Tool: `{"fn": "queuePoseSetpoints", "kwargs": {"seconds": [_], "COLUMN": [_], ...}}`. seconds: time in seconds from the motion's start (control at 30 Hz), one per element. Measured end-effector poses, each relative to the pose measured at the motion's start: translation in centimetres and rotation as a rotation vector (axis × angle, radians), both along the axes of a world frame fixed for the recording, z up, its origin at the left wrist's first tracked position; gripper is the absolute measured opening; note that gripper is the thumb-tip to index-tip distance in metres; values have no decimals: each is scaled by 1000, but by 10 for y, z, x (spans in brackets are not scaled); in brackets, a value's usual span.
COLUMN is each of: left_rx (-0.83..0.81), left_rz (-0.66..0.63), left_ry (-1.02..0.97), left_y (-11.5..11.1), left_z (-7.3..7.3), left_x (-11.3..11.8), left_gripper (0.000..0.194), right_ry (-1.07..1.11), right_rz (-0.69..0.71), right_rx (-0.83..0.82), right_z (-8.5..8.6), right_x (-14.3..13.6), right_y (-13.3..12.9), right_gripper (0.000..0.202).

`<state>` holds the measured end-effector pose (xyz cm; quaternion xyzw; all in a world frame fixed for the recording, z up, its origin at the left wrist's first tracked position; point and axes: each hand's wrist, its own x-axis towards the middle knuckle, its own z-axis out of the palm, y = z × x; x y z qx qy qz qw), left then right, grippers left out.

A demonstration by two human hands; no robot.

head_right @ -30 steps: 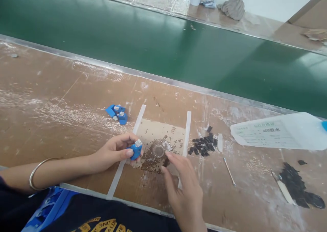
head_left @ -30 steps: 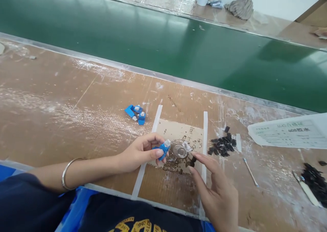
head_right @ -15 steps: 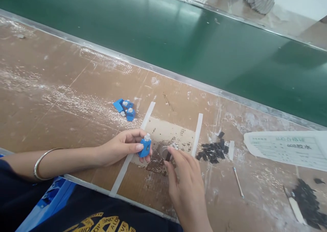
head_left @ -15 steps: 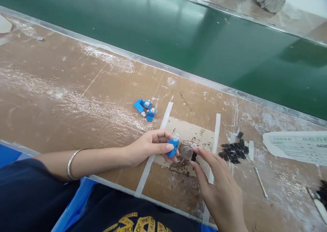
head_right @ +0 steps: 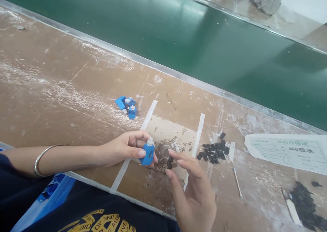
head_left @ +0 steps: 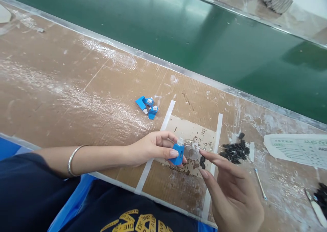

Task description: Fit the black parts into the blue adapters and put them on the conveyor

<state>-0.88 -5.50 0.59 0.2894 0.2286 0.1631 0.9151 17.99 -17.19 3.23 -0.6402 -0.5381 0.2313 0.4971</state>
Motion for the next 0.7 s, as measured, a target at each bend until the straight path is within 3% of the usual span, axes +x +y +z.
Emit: {"fn": "queuePoseSetpoints", "kwargs": {"seconds": [0.13, 0.4, 0.7], "left_rx": [-38, -152, -207], "left_rz": [-49, -141, -119], "left_ry": [-64, -219, -216], "left_y": [-5, -12, -16], "left_z": [0, 1, 0], "left_x": [0, 1, 1], "left_gripper": [39, 39, 42], "right_ry": [235, 168, 205], "right_rz": [-36, 37, 92], "right_rx": [6, -52, -14], "right_z": [7, 4, 7], "right_x": [-11, -22, -30], "right_y": [0, -1, -2], "right_gripper": [18, 21, 15]}}
